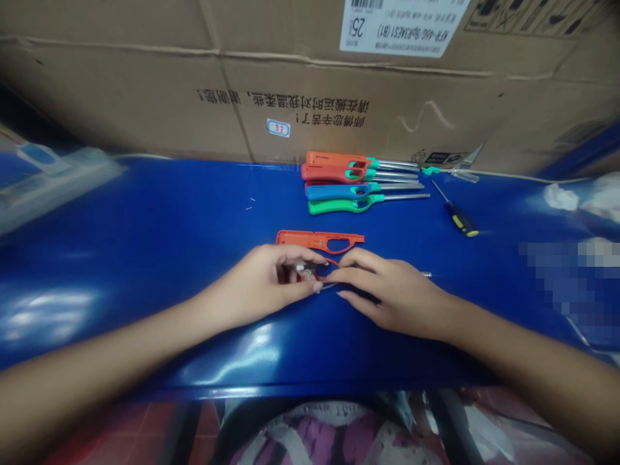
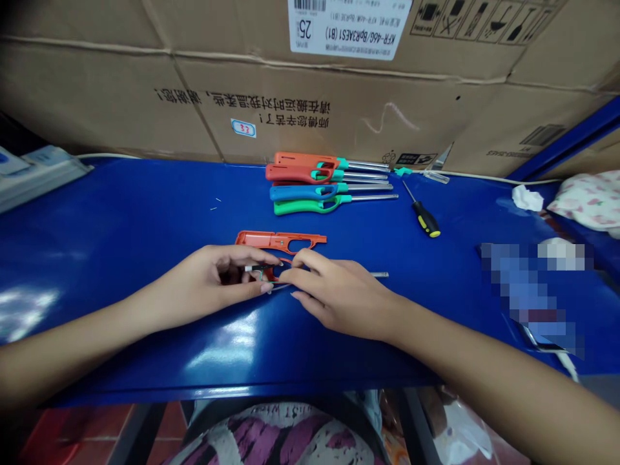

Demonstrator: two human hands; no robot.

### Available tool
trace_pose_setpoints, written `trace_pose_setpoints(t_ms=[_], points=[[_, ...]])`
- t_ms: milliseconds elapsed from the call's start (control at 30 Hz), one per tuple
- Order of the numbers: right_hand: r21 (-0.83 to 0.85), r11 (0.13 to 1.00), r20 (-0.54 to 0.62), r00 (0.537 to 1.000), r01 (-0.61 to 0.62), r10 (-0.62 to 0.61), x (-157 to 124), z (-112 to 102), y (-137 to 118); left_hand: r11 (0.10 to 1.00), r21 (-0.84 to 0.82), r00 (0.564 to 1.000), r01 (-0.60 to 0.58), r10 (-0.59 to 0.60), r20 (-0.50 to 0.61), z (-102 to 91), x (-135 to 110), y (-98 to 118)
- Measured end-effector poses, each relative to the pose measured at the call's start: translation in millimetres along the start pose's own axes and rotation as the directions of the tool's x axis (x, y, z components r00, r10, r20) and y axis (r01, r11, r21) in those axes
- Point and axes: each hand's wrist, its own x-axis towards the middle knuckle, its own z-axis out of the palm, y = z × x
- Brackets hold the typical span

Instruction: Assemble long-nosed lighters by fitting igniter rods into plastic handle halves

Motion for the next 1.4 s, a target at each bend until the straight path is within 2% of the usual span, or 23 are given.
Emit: trace_pose_setpoints(t_ms=[67, 233, 467, 567, 667, 733, 800, 1033, 1233, 1400], points=[[-0.048, 0.998, 0.007, 1.0, 0.031, -0.03, 0.2, 0.9, 1.8, 1.0, -0.007, 1.0, -0.002, 0.002, -0.001, 0.4, -0.1, -0.9], [-0.051, 0.998, -0.027, 0.999, 0.037, -0.038, 0.1, 2.9, 4.5, 1.0, -0.021, 1.0, -0.011, 0.011, 0.01, 0.9, 1.3, -3.4], [0.073, 0.997, -0.048, 0.999, 0.004, -0.001, 2.7, 1.1, 5.9, 0.998, 0.041, 0.998, -0.037, 0.039, -0.052, -4.3, 0.0, -7.2], [0.122, 0.993, -0.041, 0.999, -0.003, 0.008, 2.6, 0.2, 6.1, 0.984, 0.162, 0.988, -0.077, 0.097, -0.121, -10.4, -1.5, -8.2], [0.14, 0.99, -0.029, 1.0, -0.007, 0.011, 2.2, 0.4, 6.4, 0.912, 0.366, 0.954, -0.184, 0.255, -0.156, -16.6, -2.4, -8.5], [0.148, 0.989, -0.027, 1.0, -0.006, 0.011, 2.3, 0.9, 6.8, 0.846, 0.47, 0.927, -0.251, 0.349, -0.134, -19.4, -2.9, -8.4], [0.157, 0.988, -0.032, 0.999, -0.003, 0.008, 2.5, 1.4, 7.6, 0.797, 0.532, 0.916, -0.286, 0.391, -0.094, -20.5, -3.3, -8.2], [0.192, 0.981, -0.061, 0.998, -0.005, 0.017, 3.2, 2.1, 9.3, 0.737, 0.575, 0.914, -0.355, 0.404, 0.047, -17.2, -4.0, -10.4], [0.186, 0.982, -0.056, 0.998, -0.009, 0.019, 3.6, 1.5, 9.9, 0.731, 0.551, 0.883, -0.403, 0.468, 0.024, -14.4, -1.3, -17.2], [0.174, 0.985, -0.053, 0.998, -0.015, 0.024, 2.4, 1.4, 8.9, 0.731, 0.555, 0.881, -0.398, 0.472, 0.009, -12.4, -1.6, -17.3]])
